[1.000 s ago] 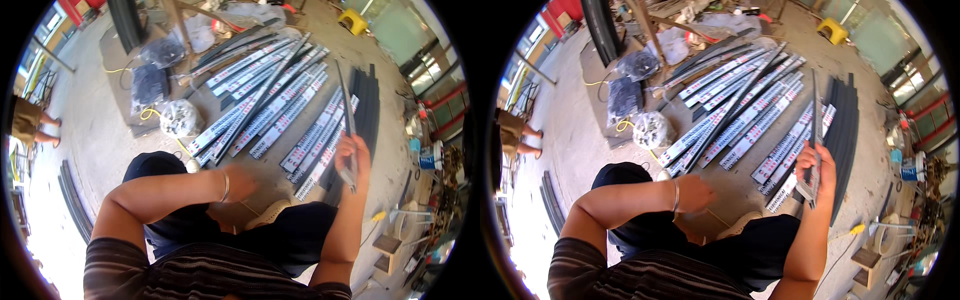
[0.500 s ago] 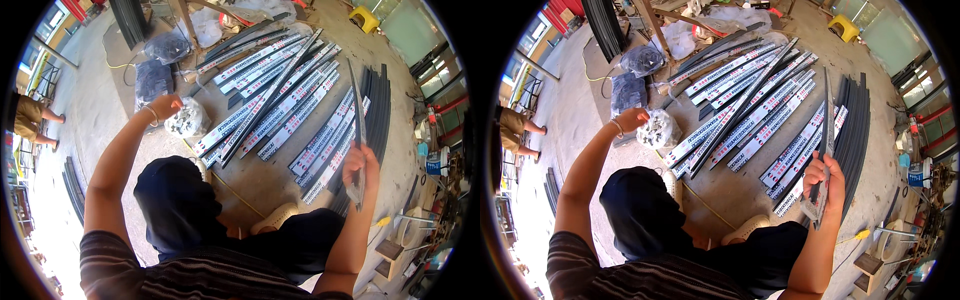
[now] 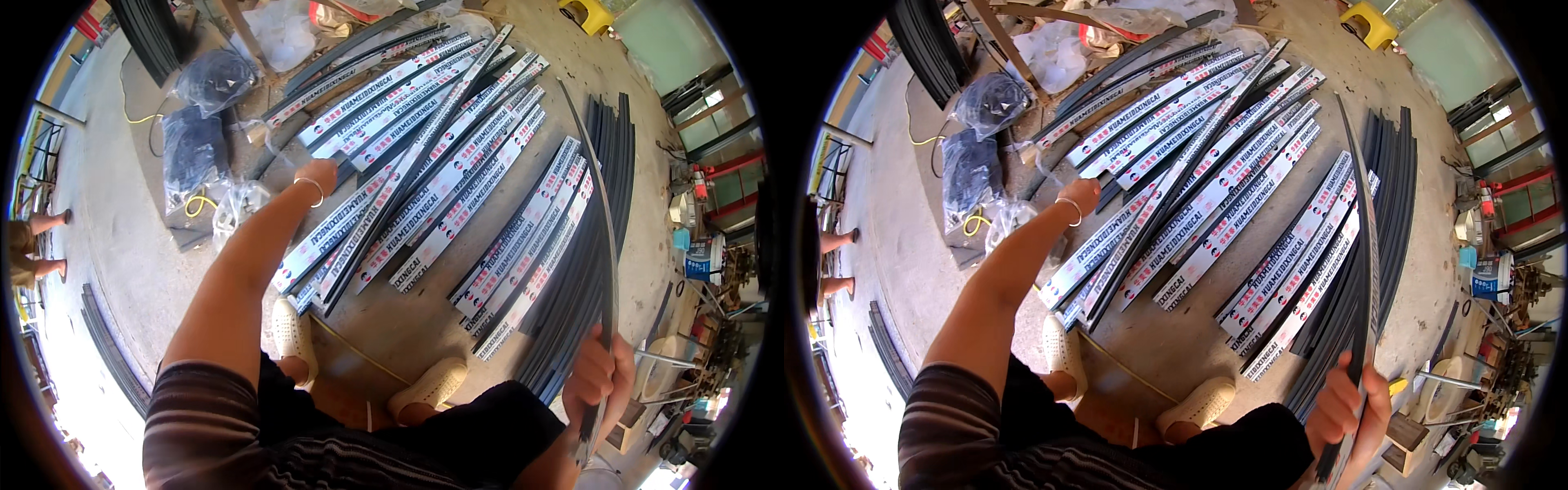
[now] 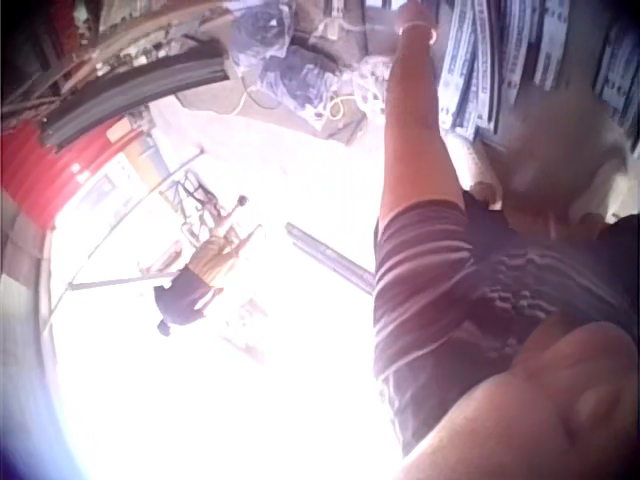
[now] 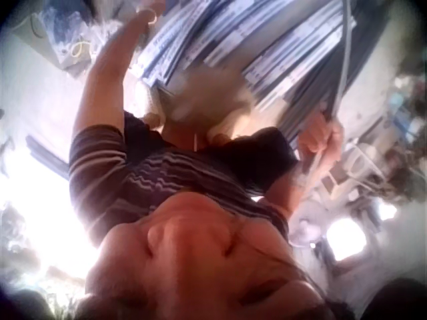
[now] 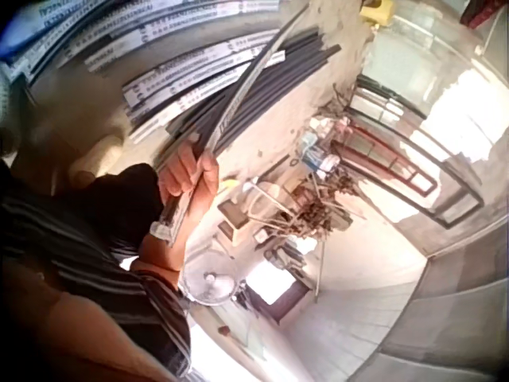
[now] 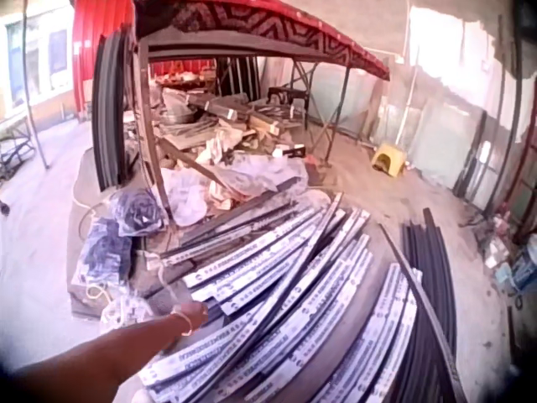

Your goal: The person attaches plastic end caps to metal sliding tracks by pressing them onto the ends of the tracks by hand.

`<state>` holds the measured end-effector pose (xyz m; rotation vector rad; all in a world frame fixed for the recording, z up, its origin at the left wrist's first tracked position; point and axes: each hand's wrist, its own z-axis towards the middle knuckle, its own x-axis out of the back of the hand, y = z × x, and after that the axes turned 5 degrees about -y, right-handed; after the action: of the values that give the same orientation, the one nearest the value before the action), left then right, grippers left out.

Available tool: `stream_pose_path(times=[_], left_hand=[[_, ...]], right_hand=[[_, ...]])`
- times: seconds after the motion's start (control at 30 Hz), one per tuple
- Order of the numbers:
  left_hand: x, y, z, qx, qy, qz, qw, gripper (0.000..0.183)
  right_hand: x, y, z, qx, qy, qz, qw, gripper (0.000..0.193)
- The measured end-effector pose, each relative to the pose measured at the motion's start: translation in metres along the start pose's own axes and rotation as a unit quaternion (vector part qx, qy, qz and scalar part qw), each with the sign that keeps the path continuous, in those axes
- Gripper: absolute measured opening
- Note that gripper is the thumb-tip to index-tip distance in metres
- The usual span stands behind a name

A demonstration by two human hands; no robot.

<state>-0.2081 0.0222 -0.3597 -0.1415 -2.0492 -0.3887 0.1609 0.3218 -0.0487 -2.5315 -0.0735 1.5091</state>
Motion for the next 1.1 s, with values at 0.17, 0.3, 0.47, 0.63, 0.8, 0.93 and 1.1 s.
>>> stream_pose_path(times=[0.17, 0.3, 0.47, 0.63, 0.8, 0.93, 1.1], left_hand=[[-0.02, 0.022, 0.031, 0.033, 0.059, -0.013, 0.998, 0.024], [-0.037, 0.022, 0.041, 0.094, 0.074, -0.041, 0.992, 0.028], [-0.059, 0.007, 0.042, 0.117, 0.042, 0.011, 0.992, 0.059], [-0.059, 0.008, 0.044, 0.119, 0.023, 0.061, 0.991, 0.06], [-0.011, 0.017, 0.03, 0.04, -0.026, 0.138, 0.989, 0.054], [0.045, 0.014, 0.021, -0.035, -0.057, 0.129, 0.989, 0.045], [0.143, -0.002, 0.007, -0.099, -0.055, 0.053, 0.992, 0.04]], right_hand=[[0.003, -0.008, 0.0, 0.012, -0.065, 0.029, 0.997, 0.04], [0.0, -0.002, -0.003, 0.052, -0.088, 0.079, 0.992, 0.041], [0.006, -0.01, 0.002, 0.073, -0.07, 0.043, 0.994, 0.042], [0.012, -0.015, 0.007, 0.068, -0.066, 0.034, 0.995, 0.043], [0.012, -0.016, 0.008, 0.041, -0.058, 0.041, 0.997, 0.042], [0.014, -0.016, 0.008, 0.033, -0.069, 0.044, 0.996, 0.042], [0.016, -0.019, 0.0, 0.043, -0.058, 0.038, 0.997, 0.043]])
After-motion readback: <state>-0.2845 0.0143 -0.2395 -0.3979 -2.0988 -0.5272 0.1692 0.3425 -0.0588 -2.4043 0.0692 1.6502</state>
